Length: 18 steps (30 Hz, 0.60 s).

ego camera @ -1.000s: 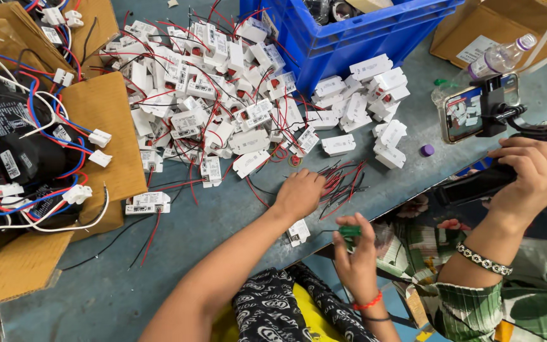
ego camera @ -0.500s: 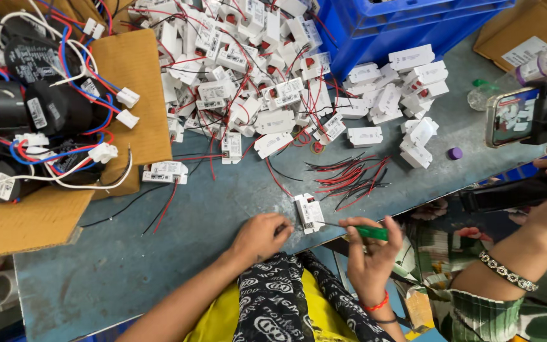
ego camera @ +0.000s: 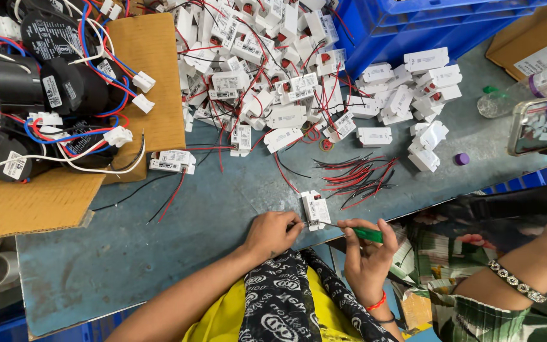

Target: The person uses a green-handled screwdriver to tighten screws on small white electronic modules with red and black wires. They repeatedly pick up modules, secure the wires, and place them on the table. A second person works nearby on similar components.

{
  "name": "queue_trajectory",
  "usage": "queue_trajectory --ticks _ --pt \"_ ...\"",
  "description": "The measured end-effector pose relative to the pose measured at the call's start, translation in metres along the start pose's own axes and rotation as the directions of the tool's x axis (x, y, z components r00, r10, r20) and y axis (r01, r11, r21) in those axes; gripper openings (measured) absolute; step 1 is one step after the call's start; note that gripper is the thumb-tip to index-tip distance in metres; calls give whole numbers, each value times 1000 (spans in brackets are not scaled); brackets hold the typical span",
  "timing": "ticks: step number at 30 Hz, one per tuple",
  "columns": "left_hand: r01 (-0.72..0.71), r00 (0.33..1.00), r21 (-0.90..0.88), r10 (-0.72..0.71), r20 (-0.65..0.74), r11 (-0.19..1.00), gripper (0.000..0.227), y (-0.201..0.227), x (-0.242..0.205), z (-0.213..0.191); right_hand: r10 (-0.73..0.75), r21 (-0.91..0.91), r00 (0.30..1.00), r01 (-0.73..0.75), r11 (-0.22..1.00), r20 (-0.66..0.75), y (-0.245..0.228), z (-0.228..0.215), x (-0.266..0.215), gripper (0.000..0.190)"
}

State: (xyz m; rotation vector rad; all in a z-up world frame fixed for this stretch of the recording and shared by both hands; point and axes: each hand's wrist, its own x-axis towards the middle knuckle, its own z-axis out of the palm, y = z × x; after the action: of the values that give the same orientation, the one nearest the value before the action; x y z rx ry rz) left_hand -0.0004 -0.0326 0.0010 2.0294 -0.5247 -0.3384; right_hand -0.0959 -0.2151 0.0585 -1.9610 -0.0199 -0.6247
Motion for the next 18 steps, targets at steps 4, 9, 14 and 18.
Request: queue_trajectory --ticks 4,9,14,18 --pt "13 1000 27 -14 24 1000 19 1 3 4 6 3 1000 -6 1000 6 0 0 1 67" --pt "10 1000 28 -10 12 1000 19 0 3 5 -17 -10 1000 17 1000 10 -1 -2 1 67" --pt "14 1000 20 -14 13 1000 19 1 3 5 -36 -47 999 38 998 34 -2 -3 4 66" --pt "20 1000 31 -21 21 999 18 2 3 4 -58 -89 997 63 994 52 -4 -2 7 66"
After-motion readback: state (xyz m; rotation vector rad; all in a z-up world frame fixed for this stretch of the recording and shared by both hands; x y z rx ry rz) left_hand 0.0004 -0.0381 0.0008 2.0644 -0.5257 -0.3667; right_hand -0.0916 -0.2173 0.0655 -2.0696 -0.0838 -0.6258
